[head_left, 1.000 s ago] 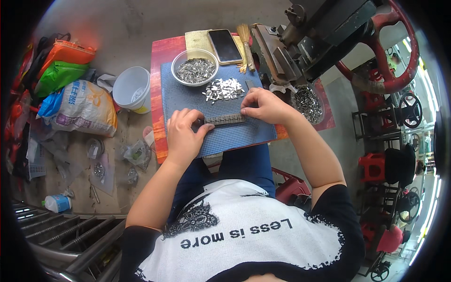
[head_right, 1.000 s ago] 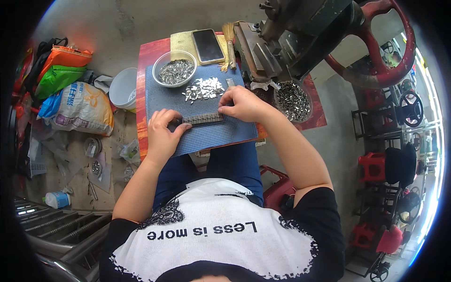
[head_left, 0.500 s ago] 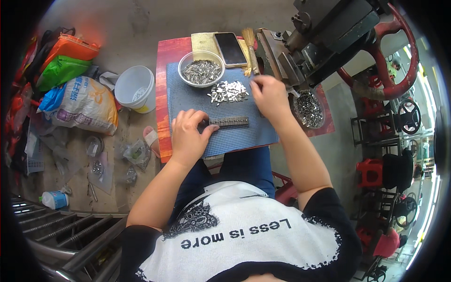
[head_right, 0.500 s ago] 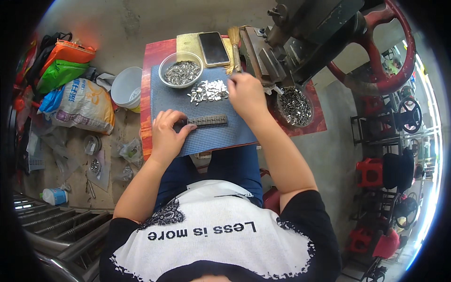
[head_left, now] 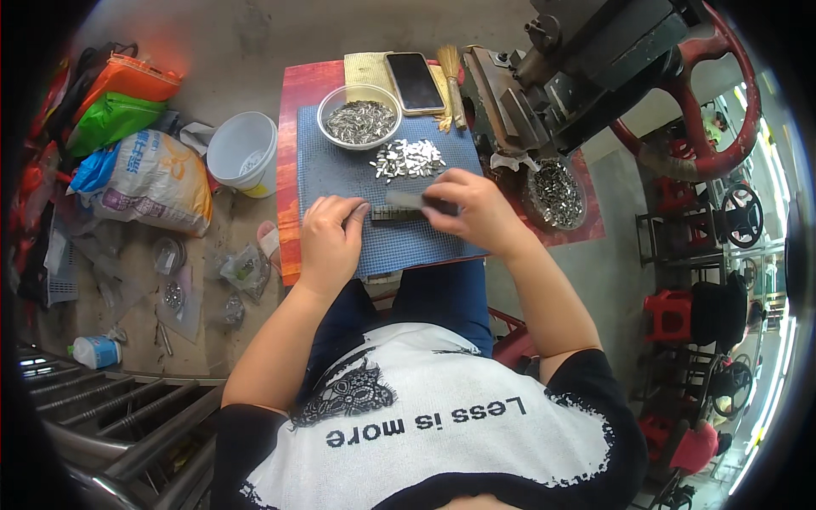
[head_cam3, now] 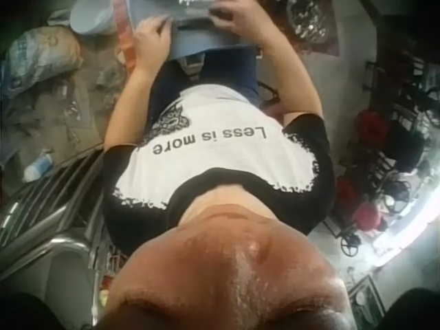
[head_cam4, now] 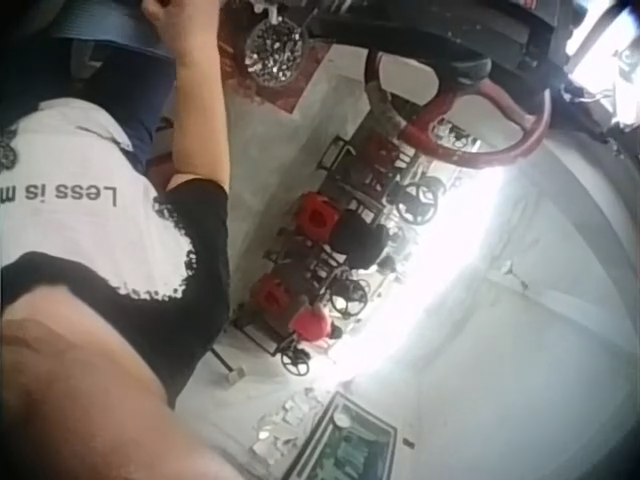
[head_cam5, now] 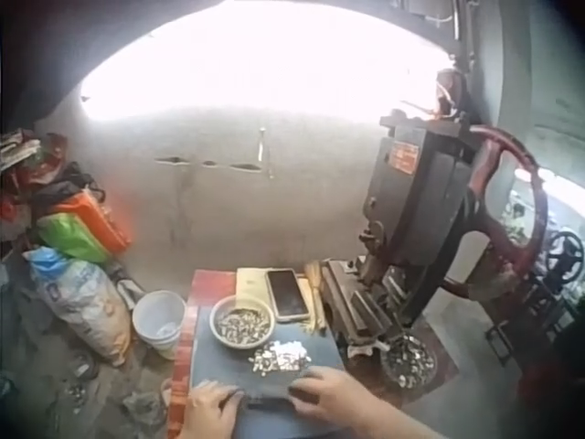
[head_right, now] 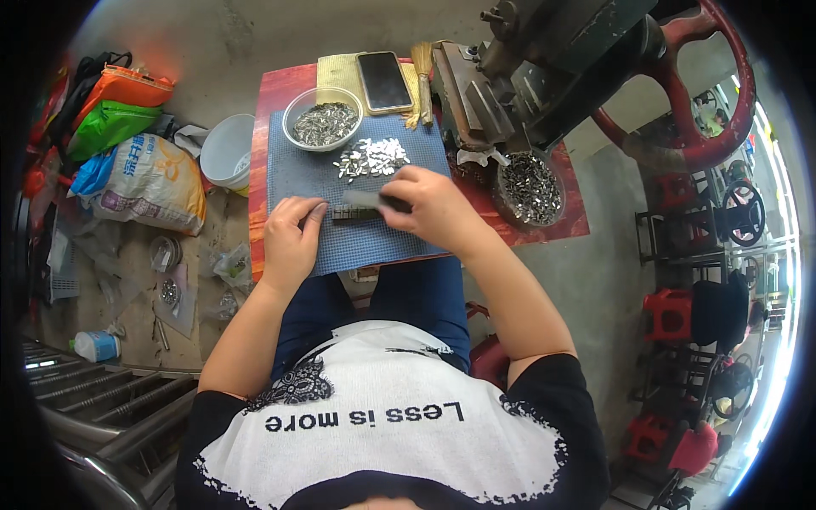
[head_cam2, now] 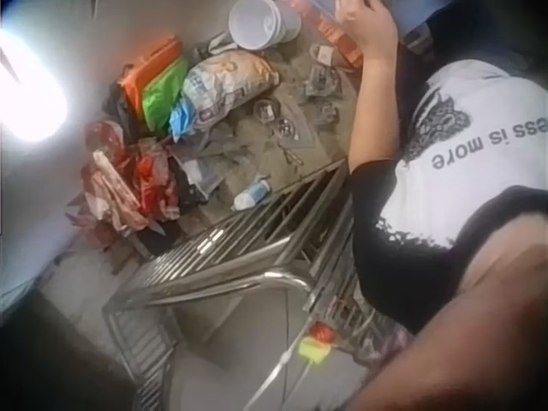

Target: Assembling small metal components by placing them into a slotted base and then using a manual press machine.

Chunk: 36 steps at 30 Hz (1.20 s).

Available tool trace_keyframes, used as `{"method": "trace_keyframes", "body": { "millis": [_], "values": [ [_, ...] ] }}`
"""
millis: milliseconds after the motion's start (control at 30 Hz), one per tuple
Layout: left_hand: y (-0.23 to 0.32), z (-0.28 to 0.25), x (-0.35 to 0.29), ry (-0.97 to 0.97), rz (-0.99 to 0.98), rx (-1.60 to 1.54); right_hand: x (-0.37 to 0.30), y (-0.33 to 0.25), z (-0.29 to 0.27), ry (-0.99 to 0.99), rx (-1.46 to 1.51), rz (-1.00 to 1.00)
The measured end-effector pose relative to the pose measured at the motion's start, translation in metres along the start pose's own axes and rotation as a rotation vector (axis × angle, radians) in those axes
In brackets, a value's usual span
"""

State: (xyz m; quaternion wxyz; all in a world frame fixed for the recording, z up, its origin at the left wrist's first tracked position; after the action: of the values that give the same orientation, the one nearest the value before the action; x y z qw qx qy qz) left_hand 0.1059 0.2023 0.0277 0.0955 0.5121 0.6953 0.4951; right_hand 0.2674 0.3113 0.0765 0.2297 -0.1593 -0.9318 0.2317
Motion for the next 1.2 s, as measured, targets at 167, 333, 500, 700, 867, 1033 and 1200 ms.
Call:
{"method": "trace_keyframes", "body": {
  "millis": [167,333,500,700,867,1033,1200],
  "values": [
    [0.005,0.006,-0.001,-0.058,0.044,0.105,0.009,-0.013,0.015,-0.102,-0.016,-0.112],
    [0.009,0.005,-0.002,-0.074,0.040,0.119,0.011,-0.013,0.023,-0.151,-0.008,-0.116],
    [0.007,0.008,0.000,-0.140,0.018,0.156,0.011,-0.014,0.021,-0.195,0.019,-0.067],
    [0.021,0.018,0.001,-0.233,0.101,0.185,0.000,0.001,0.027,-0.254,0.086,-0.036],
    [0.039,0.036,0.043,-0.353,0.033,-0.129,0.001,0.007,-0.030,-0.085,0.078,0.063],
    [0.098,0.097,0.102,-0.258,0.218,-0.166,-0.006,0.044,-0.139,0.469,-0.226,0.377],
    [0.121,0.171,0.137,-0.297,0.212,-0.202,-0.008,0.079,-0.152,0.472,-0.447,0.503]
  ]
}}
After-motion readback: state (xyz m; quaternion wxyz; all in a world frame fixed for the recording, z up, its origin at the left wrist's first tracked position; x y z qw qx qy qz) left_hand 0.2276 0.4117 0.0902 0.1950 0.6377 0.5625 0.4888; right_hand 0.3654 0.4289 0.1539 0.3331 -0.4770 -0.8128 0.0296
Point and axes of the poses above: each hand's wrist, its own x-axis towards the middle knuckle, its own z-axis out of the palm, y = z × x, the point moved 9 cm from there along x, towards the middle knuckle, and after that the axes turned 1 degree about -z, right-handed, at the moved point
